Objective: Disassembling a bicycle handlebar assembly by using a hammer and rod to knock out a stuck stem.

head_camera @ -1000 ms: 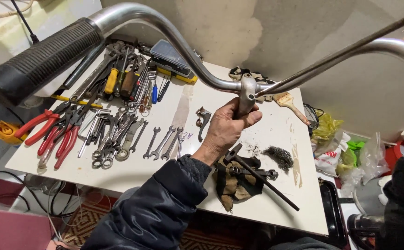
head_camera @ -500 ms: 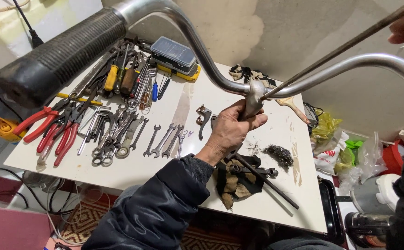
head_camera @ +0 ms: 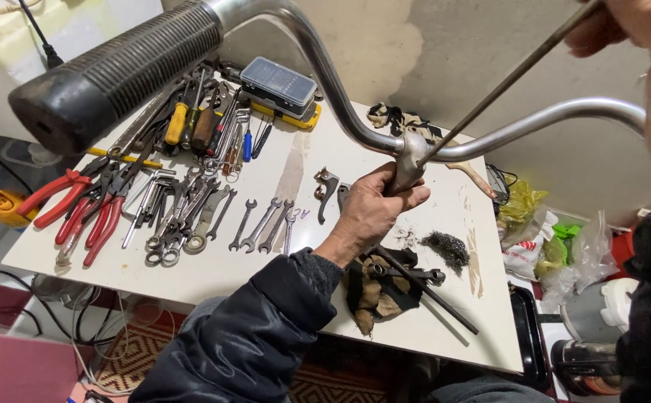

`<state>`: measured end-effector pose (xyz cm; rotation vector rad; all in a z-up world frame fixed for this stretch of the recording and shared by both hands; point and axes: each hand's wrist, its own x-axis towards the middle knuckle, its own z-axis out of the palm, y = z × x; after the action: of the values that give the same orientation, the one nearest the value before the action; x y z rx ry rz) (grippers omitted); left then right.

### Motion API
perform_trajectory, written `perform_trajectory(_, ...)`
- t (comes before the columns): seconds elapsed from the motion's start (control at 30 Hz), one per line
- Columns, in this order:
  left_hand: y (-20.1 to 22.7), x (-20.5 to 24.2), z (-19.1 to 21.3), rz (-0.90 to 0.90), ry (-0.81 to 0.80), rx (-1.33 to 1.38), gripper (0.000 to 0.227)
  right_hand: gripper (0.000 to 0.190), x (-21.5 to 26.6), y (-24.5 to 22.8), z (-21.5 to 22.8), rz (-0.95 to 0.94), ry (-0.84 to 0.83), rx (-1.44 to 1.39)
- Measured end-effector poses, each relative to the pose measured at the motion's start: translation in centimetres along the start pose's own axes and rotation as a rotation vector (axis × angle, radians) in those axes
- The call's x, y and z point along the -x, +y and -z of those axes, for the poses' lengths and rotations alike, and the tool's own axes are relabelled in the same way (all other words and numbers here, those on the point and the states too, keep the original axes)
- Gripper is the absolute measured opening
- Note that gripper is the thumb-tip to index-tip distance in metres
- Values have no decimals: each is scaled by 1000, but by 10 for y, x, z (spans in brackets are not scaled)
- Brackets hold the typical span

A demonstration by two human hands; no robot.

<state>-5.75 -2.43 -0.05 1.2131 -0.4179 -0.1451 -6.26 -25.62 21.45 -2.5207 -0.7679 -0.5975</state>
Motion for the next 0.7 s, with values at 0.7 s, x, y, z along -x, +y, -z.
perform_trajectory(0.7, 22, 2, -2, 53, -30, 10, 40, 17, -6, -89, -72, -71, -225, 112)
